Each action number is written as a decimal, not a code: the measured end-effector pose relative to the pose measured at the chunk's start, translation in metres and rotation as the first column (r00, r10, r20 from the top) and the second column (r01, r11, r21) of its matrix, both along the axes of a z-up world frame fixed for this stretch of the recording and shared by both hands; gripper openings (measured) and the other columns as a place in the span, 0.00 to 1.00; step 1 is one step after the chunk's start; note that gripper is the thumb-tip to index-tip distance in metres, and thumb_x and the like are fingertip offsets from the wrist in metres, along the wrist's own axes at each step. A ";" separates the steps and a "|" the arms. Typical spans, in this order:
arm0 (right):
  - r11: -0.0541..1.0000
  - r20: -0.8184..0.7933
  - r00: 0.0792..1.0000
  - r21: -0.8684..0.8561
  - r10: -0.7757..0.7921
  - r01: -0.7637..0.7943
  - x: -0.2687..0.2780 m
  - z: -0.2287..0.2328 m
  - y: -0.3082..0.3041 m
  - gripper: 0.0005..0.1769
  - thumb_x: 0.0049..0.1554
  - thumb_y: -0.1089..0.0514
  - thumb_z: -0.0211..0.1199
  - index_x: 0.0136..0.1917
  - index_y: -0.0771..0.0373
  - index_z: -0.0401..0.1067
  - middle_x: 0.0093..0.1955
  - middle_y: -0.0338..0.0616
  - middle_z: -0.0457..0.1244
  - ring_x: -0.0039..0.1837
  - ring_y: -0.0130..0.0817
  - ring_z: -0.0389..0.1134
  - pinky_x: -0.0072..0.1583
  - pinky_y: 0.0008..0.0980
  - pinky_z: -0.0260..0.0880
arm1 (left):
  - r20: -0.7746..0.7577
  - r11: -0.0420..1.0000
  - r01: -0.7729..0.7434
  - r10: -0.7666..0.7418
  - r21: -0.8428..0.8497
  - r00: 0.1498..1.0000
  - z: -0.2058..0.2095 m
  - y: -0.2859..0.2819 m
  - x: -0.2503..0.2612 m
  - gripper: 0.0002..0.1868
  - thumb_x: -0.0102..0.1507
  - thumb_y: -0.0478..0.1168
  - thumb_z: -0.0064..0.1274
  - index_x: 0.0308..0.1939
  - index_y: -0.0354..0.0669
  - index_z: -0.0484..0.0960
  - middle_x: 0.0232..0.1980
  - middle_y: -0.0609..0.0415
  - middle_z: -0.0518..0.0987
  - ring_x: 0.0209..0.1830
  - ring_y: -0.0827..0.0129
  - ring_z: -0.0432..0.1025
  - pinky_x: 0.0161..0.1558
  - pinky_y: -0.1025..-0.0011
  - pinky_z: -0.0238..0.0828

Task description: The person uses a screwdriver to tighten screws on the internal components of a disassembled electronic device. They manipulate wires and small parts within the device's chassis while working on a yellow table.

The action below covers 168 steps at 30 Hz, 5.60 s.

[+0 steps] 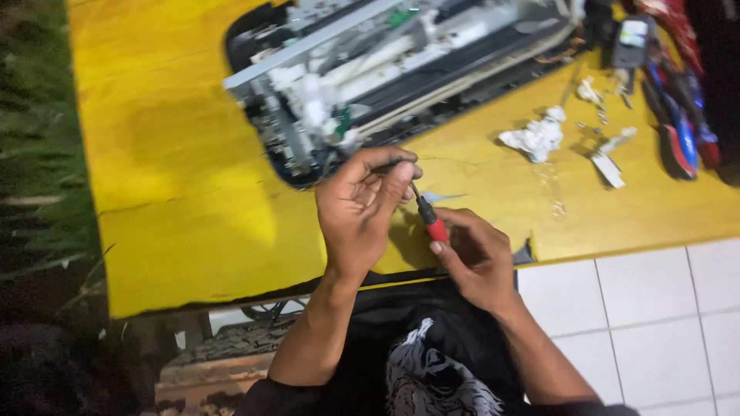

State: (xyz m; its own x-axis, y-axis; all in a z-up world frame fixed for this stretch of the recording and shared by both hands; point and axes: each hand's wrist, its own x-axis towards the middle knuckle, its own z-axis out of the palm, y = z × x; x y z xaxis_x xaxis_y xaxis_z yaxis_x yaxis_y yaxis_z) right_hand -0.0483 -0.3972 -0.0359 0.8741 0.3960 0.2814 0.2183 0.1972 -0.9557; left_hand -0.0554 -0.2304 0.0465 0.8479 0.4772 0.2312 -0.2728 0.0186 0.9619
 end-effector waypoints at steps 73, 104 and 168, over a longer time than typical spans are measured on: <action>0.791 0.421 0.794 -0.238 -0.438 0.563 0.028 -0.056 -0.050 0.13 0.54 0.52 0.61 0.36 0.64 0.74 0.30 0.44 0.61 0.36 0.44 0.62 0.51 0.40 0.60 | -0.185 0.442 0.316 -0.315 0.840 0.931 -0.086 -0.066 0.139 0.13 0.58 0.23 0.54 0.45 0.37 0.82 0.39 0.44 0.72 0.41 0.47 0.74 0.42 0.59 0.75; 0.636 0.560 0.786 -0.513 -0.262 0.577 0.031 -0.028 -0.033 0.10 0.55 0.54 0.58 0.38 0.63 0.66 0.34 0.45 0.57 0.40 0.40 0.54 0.49 0.42 0.48 | -0.299 0.334 0.431 -0.379 0.838 0.876 -0.053 -0.098 0.142 0.25 0.55 0.12 0.44 0.51 0.37 0.68 0.55 0.41 0.61 0.53 0.56 0.67 0.42 0.68 0.81; 0.770 0.876 0.329 -0.471 0.352 0.430 0.062 0.143 0.097 0.05 0.77 0.62 0.79 0.61 0.59 0.83 0.53 0.50 0.64 0.49 0.46 0.57 0.51 0.42 0.55 | 0.122 0.498 0.001 -0.213 0.867 0.969 0.020 0.163 -0.022 0.19 0.68 0.34 0.58 0.63 0.35 0.77 0.53 0.41 0.84 0.56 0.50 0.70 0.57 0.53 0.73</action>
State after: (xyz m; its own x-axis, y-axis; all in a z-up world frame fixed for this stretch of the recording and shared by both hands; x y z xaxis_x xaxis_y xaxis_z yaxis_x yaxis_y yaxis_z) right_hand 0.0137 -0.3006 0.1074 0.2214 0.7626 0.6078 0.9602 -0.2795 0.0009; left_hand -0.0777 -0.0676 0.0666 0.7653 -0.1376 0.6288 -0.5009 -0.7408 0.4475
